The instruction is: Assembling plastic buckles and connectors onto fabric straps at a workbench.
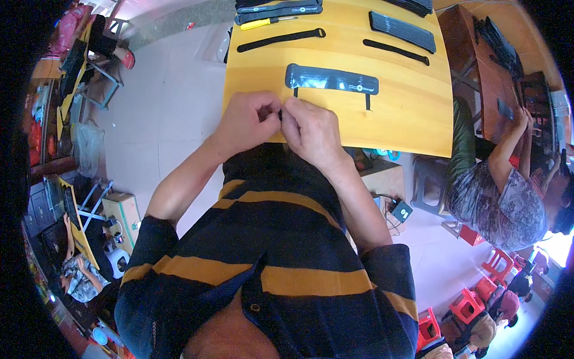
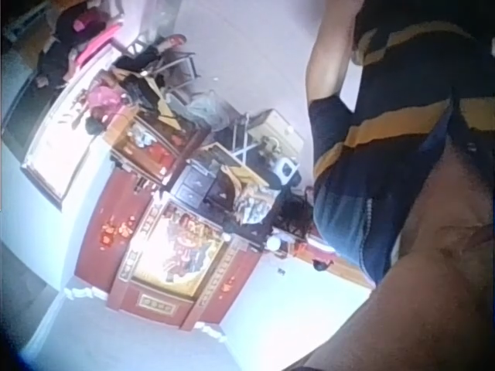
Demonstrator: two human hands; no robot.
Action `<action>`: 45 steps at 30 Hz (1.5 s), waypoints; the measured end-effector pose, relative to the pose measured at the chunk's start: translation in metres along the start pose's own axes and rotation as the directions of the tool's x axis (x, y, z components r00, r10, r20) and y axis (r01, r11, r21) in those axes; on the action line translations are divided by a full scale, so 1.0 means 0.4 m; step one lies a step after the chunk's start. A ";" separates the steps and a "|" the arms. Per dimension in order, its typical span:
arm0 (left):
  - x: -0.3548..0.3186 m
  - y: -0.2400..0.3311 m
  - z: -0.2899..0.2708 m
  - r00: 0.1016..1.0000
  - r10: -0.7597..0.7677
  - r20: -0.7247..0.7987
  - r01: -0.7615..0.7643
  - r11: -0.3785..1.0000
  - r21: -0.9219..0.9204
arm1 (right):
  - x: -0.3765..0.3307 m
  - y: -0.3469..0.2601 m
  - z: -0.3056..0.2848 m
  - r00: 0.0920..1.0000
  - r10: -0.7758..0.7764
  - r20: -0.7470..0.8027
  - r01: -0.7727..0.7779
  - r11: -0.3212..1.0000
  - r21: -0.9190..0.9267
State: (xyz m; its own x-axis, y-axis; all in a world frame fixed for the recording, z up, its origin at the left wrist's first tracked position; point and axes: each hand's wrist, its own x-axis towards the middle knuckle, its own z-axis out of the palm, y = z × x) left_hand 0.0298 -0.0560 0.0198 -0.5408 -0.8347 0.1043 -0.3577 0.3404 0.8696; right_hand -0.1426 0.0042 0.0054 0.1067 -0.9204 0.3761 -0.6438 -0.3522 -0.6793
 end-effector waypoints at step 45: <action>0.009 -0.018 -0.020 0.915 -0.159 0.370 0.355 0.752 -0.555 | 0.011 0.005 -0.026 0.892 0.305 0.334 -0.446 0.719 0.533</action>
State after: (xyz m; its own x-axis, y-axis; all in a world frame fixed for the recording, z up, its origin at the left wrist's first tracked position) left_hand 0.0366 -0.0648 0.0177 -0.7196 -0.6581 -0.2216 -0.0389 -0.2805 0.9591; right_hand -0.1512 0.0014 0.0122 0.1521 -0.9849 -0.0824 -0.1065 0.0666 -0.9921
